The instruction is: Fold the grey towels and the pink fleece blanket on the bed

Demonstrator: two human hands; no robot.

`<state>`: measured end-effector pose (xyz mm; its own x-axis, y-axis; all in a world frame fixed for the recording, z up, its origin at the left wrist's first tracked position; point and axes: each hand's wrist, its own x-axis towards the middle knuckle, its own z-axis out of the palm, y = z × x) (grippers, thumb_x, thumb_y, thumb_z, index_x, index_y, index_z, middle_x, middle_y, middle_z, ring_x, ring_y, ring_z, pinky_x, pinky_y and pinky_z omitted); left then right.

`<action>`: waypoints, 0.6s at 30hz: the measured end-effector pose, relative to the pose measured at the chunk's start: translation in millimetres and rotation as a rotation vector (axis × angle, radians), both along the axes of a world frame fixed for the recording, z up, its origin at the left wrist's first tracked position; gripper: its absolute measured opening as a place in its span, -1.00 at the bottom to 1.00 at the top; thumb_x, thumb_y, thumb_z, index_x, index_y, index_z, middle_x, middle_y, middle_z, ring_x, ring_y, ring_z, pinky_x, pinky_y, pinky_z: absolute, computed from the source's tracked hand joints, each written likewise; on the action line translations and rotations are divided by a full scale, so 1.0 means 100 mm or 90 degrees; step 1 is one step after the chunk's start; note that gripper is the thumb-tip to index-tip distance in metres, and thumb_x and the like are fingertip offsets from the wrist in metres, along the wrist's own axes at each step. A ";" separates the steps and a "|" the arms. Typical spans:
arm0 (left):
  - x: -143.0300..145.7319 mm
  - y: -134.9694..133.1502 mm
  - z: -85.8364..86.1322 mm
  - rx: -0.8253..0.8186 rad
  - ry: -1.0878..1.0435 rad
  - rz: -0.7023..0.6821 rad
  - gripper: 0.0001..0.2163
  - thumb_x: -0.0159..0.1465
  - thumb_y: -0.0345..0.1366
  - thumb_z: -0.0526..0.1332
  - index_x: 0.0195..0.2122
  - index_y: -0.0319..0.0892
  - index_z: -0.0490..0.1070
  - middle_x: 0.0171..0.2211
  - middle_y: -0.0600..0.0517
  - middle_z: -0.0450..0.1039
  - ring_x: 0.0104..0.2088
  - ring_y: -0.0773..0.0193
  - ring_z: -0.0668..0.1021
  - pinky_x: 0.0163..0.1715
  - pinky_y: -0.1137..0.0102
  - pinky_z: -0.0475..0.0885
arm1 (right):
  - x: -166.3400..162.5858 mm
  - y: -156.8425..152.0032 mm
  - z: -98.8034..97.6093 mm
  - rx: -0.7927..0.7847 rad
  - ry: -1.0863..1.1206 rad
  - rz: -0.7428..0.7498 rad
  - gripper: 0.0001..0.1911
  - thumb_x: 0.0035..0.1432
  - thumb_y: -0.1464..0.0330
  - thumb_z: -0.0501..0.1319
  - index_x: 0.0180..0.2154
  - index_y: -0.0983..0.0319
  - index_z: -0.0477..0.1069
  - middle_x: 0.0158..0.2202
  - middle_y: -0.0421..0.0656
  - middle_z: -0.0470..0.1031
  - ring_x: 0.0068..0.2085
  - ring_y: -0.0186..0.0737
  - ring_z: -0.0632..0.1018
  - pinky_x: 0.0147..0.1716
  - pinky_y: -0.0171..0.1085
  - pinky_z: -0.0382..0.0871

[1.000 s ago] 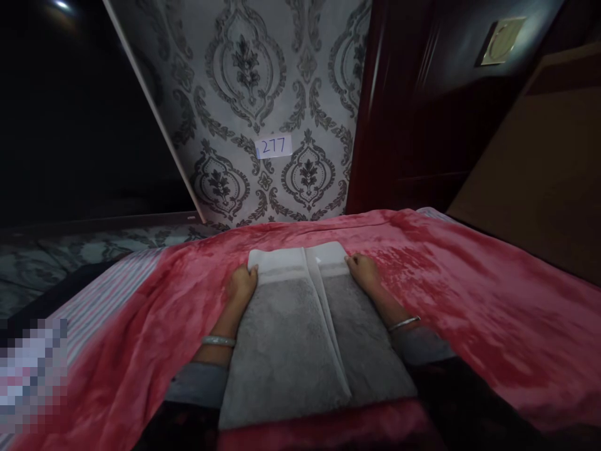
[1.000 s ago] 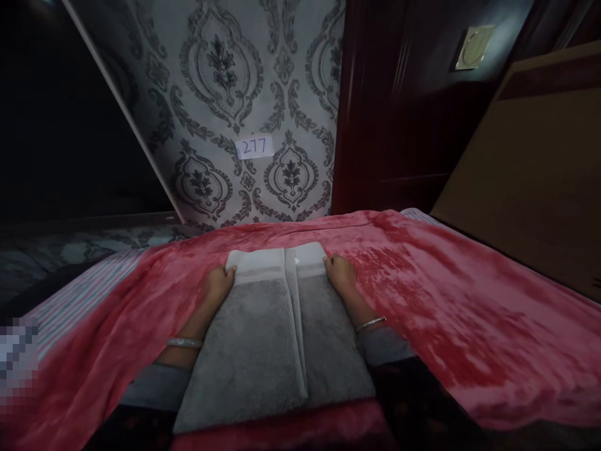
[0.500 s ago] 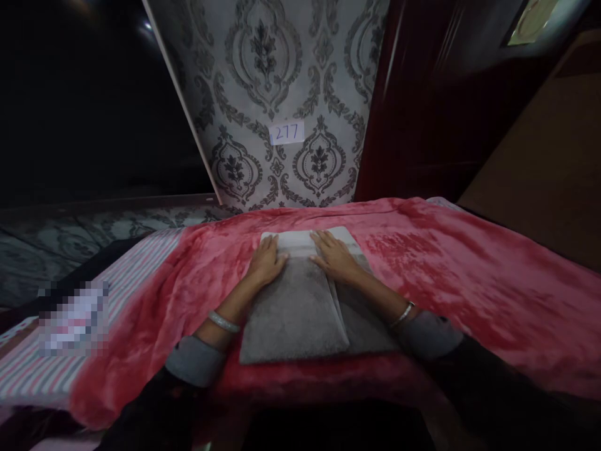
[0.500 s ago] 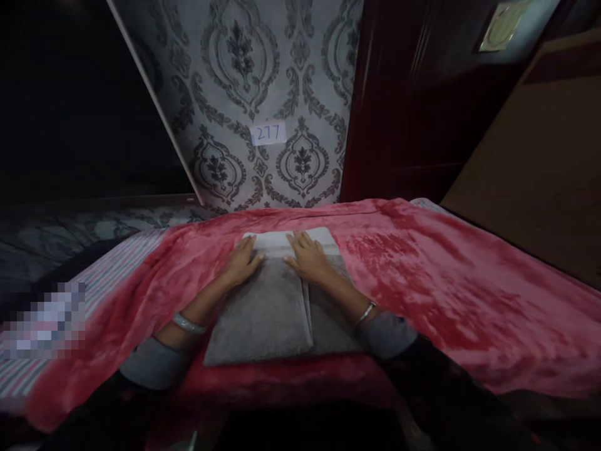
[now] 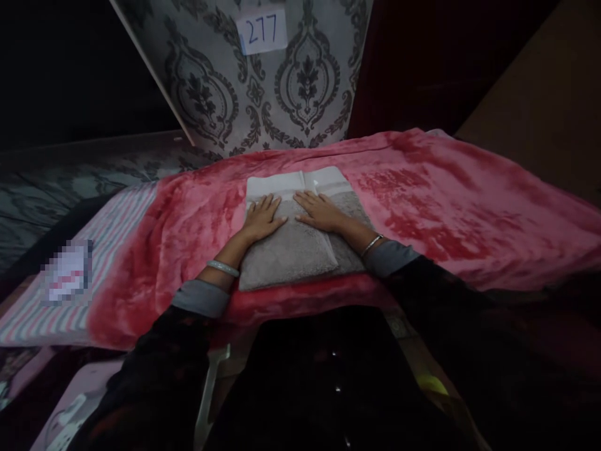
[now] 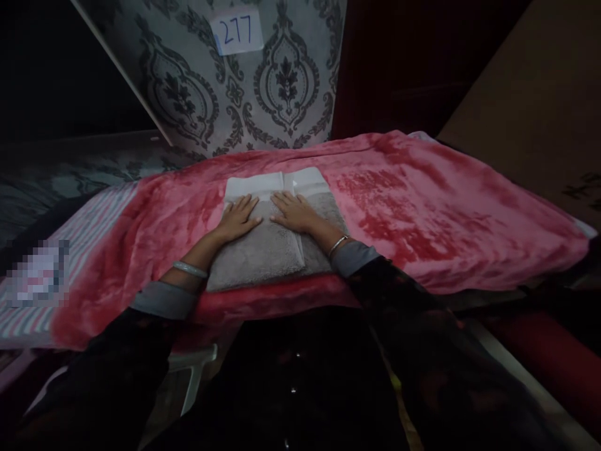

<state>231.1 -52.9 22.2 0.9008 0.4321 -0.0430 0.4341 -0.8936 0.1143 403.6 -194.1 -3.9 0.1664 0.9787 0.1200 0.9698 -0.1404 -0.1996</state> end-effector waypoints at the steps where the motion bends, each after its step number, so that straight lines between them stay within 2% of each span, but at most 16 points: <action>1: -0.05 -0.03 0.03 -0.015 0.008 -0.003 -0.35 0.44 -0.05 0.01 0.47 -0.19 -0.08 0.50 -0.18 -0.20 0.48 -0.04 -0.06 0.41 -0.04 -0.10 | -0.01 -0.02 0.02 -0.012 0.005 -0.005 -0.27 0.44 0.05 -0.02 0.46 0.28 -0.06 0.47 0.04 -0.12 0.45 0.13 -0.04 0.37 0.20 -0.08; 5: -0.38 -0.40 0.07 -0.040 0.003 -0.067 -0.38 0.44 -0.02 0.02 0.45 -0.19 0.03 0.48 -0.21 -0.15 0.46 -0.13 -0.02 0.39 -0.09 0.00 | -0.04 -0.27 0.04 -0.041 0.024 -0.002 -0.24 0.43 0.02 0.01 0.47 0.22 -0.09 0.48 0.02 -0.17 0.46 0.15 -0.06 0.37 0.22 -0.08; 7: -0.57 -0.71 0.01 -0.028 -0.014 -0.139 -0.41 0.45 -0.01 0.00 0.44 -0.15 0.07 0.48 -0.19 -0.11 0.46 -0.15 -0.01 0.37 -0.14 0.02 | -0.09 -0.49 0.01 -0.034 0.024 0.008 -0.28 0.43 0.02 0.02 0.46 0.16 -0.04 0.48 -0.01 -0.13 0.45 0.17 -0.04 0.35 0.24 -0.04; 9: -0.74 -1.02 -0.08 0.010 -0.046 -0.172 -0.42 0.45 -0.04 0.02 0.44 -0.12 0.06 0.48 -0.17 -0.08 0.47 -0.12 -0.01 0.37 -0.17 0.01 | -0.18 -0.75 -0.04 -0.012 0.019 0.006 -0.37 0.46 0.08 -0.02 0.44 0.12 0.04 0.47 -0.06 -0.06 0.44 0.15 0.01 0.34 0.24 0.01; 13: -0.91 -1.46 -0.25 0.102 -0.110 -0.162 -0.37 0.39 -0.10 0.16 0.42 -0.21 0.08 0.45 -0.26 -0.01 0.45 -0.13 0.06 0.37 -0.15 0.05 | -0.45 -1.27 -0.18 0.081 0.005 -0.042 -0.47 0.49 0.18 -0.07 0.39 0.10 0.17 0.42 -0.10 0.13 0.42 0.06 0.13 0.32 0.19 0.09; 18: -0.91 -1.66 -0.33 0.168 -0.162 -0.114 -0.45 0.37 -0.24 0.20 0.37 -0.21 0.21 0.40 -0.31 0.12 0.40 -0.23 0.18 0.30 -0.14 0.20 | -0.76 -1.66 -0.29 0.193 0.014 -0.124 -0.53 0.46 0.24 -0.03 0.29 0.13 0.34 0.35 -0.08 0.27 0.37 0.05 0.23 0.30 0.21 0.15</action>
<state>140.2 -219.4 -11.0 0.9304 0.2337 0.2825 0.2564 -0.9655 -0.0457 327.7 -360.3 -33.1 0.3519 0.8491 0.3939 0.9258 -0.2536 -0.2803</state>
